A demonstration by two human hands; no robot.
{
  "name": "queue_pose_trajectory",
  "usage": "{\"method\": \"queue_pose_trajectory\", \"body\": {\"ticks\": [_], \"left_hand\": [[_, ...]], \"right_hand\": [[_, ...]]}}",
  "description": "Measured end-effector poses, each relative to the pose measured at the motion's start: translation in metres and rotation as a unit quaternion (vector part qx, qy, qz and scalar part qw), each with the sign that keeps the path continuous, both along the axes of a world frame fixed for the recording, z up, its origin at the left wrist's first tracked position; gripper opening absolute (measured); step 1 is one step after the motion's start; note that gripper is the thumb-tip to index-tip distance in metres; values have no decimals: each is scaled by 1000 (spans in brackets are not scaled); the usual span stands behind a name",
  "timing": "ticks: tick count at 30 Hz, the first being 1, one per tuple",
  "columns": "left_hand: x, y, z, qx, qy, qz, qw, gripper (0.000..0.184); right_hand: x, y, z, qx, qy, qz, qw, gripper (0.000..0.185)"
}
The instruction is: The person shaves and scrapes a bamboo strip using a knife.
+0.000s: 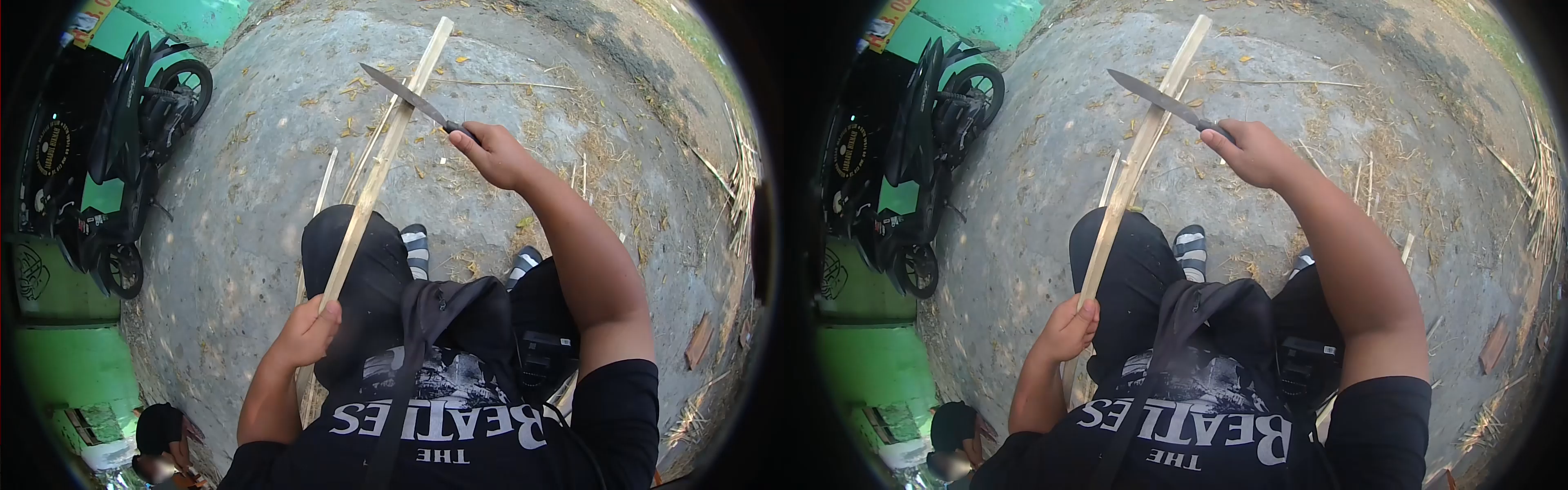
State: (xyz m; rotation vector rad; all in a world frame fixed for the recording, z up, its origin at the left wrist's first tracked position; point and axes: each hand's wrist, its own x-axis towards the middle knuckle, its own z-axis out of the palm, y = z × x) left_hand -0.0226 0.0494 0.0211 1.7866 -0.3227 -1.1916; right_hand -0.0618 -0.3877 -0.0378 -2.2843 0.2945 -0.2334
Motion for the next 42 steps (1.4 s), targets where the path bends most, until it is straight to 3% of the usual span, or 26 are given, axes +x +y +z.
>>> {"method": "queue_pose_trajectory", "body": {"ticks": [6, 9, 12, 15, 20, 24, 28, 31, 33, 39, 42], "left_hand": [[4, -23, 2, -16, -2, 19, 1000, 34], [3, -30, -10, -23, -82, 27, 996, 38], [-2, -39, -13, 41, -287, -18, 957, 41], [1, -43, -14, 57, -313, -34, 947, 43], [-2, -38, -18, 40, -300, -23, 953, 42], [-3, -48, -6, 60, -343, -65, 935, 41], [0, -47, -10, 54, -331, -44, 941, 40], [-4, -47, -1, 71, -323, -54, 942, 39], [-6, -44, 0, 84, -315, -75, 942, 39], [-2, -30, -11, 57, -273, -41, 959, 37], [0, -30, -8, 40, -249, -40, 967, 38]], "right_hand": [[-8, 21, 31, -63, 21, 109, 992, 58], [-7, 43, 28, -64, 0, 140, 988, 61], [-5, 34, 43, -100, 46, 112, 988, 63], [1, 25, 26, -60, 32, 92, 993, 57], [0, 43, 26, -89, -29, 148, 985, 57], [6, 20, 25, -79, 85, 116, 986, 59], [1, 48, 31, -73, 33, 158, 984, 60], [6, 35, 22, -93, 21, 126, 987, 61], [13, 8, 7, 16, 12, 12, 1000, 62], [2, 42, 19, -78, 25, 176, 981, 56], [3, 43, 21, -56, 22, 154, 986, 57]]}}
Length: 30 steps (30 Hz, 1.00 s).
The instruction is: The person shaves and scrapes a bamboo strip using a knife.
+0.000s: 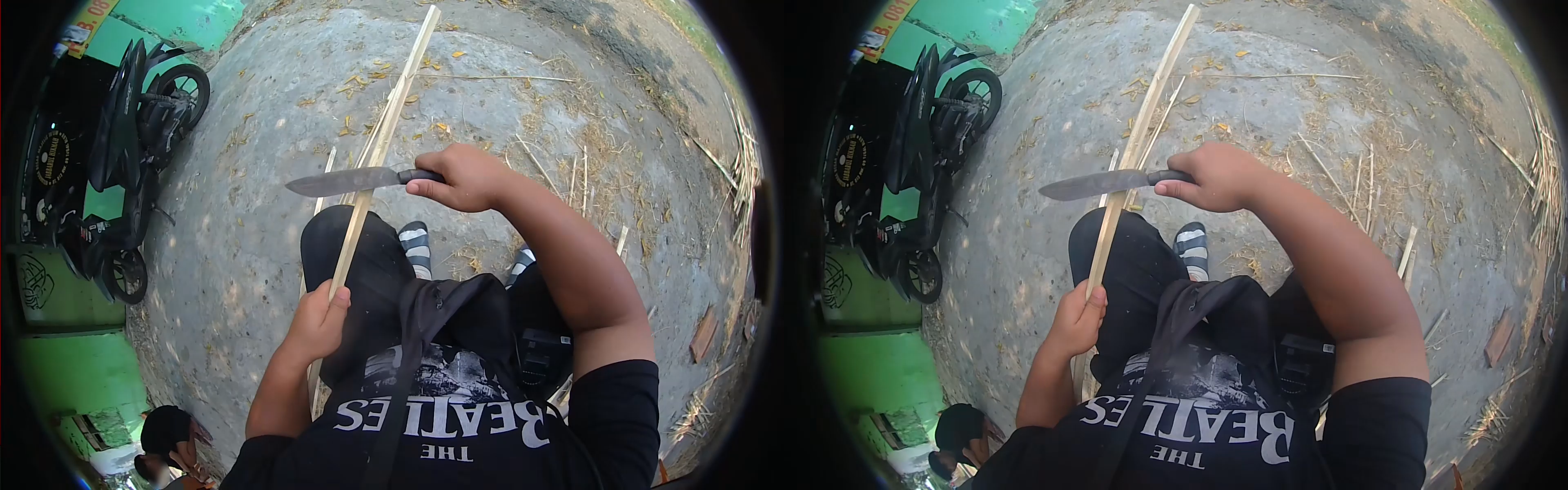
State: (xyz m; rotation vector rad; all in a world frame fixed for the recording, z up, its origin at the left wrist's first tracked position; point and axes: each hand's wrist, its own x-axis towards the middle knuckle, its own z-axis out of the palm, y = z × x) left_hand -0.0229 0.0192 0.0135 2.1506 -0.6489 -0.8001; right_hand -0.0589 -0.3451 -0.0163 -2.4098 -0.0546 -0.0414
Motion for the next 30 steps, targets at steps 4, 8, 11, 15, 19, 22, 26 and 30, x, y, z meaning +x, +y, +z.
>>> {"method": "queue_pose_trajectory", "body": {"ticks": [4, 8, 11, 15, 19, 22, 26, 30], "left_hand": [[2, 19, 4, 0, 130, 27, 991, 36], [-3, 27, 0, -27, 182, 37, 982, 32], [-7, 34, -4, -46, 181, 38, 982, 32], [-8, 38, 0, -15, 177, 49, 983, 33], [-8, 45, -4, -6, 166, 57, 984, 35], [-10, 46, -4, -12, 179, 70, 981, 38], [-16, 56, -12, 7, 98, 34, 995, 42], [-16, 61, -21, 35, 44, 17, 998, 45]], "right_hand": [[-4, -62, -18, 52, 25, -174, 983, 59], [-7, -48, -2, 21, 14, -106, 994, 59], [-3, -37, -1, -16, -11, -77, 997, 58], [-2, -52, 1, -64, 58, -169, 982, 58], [-5, -39, 2, 20, 17, -134, 991, 58], [-6, -27, 0, 7, -14, -83, 996, 58], [-1, -43, 0, -17, -23, -98, 995, 57], [0, -40, -12, -13, -10, -116, 993, 57]]}}
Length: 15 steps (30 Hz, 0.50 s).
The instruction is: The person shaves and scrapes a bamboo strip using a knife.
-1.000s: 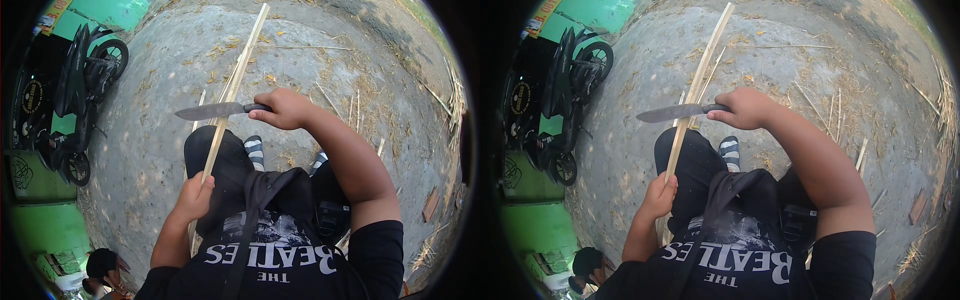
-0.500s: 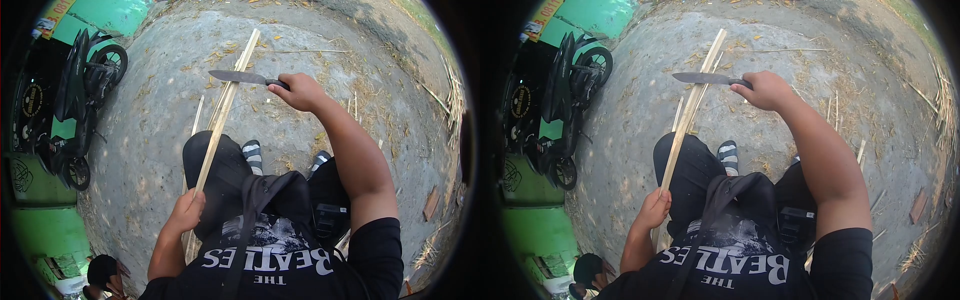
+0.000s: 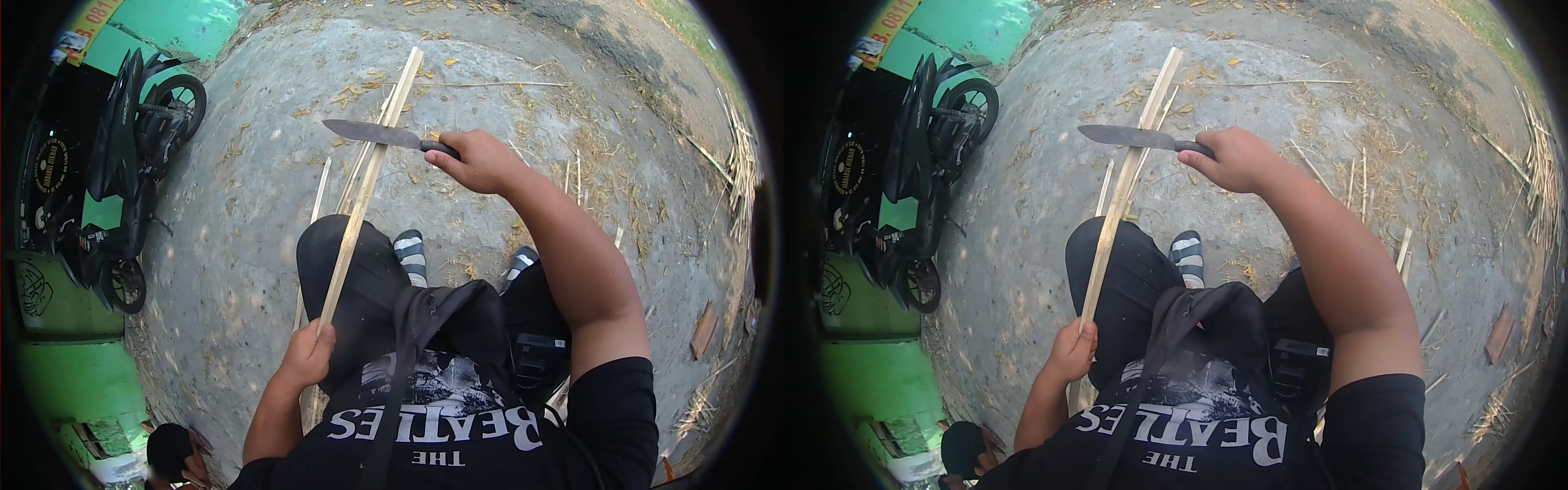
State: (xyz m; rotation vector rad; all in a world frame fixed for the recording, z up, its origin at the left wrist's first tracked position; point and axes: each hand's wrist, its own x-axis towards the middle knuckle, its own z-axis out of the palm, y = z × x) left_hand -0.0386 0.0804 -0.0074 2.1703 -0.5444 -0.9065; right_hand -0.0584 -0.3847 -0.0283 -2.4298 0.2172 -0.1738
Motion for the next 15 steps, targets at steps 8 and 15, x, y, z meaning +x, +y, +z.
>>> {"method": "queue_pose_trajectory", "body": {"ticks": [8, 15], "left_hand": [[-5, 7, 8, 9, -5, -28, 1000, 43], [-4, 3, 10, -41, 63, 17, 997, 38]], "right_hand": [[-2, -27, -15, 74, -22, -74, 994, 55], [-5, -13, -4, 74, 9, -26, 997, 56]]}}
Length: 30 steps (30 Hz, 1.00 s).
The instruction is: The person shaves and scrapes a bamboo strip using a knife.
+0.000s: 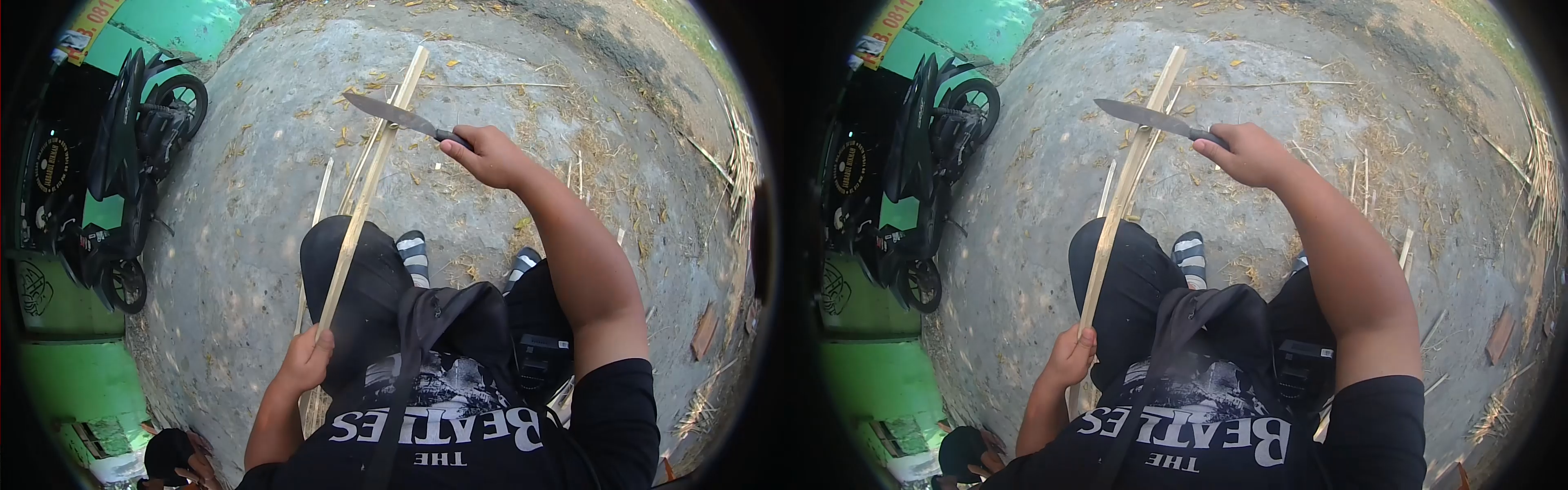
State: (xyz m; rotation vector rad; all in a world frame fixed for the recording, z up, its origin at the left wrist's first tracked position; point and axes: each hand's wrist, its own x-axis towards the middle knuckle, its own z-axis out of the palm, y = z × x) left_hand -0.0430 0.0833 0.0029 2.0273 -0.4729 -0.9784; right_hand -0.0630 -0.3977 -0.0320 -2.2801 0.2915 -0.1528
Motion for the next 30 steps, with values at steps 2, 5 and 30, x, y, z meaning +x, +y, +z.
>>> {"method": "queue_pose_trajectory", "body": {"ticks": [2, 5, 30], "left_hand": [[2, -3, -2, 3, -7, -5, 1000, 38], [6, -6, -1, 16, -9, -9, 1000, 41], [8, -5, -4, -30, 44, -29, 998, 33]], "right_hand": [[0, 17, 10, -44, -2, 50, 998, 55], [2, 27, 7, -65, -18, 109, 992, 54], [-8, 7, 20, -70, -96, 47, 992, 51]]}}
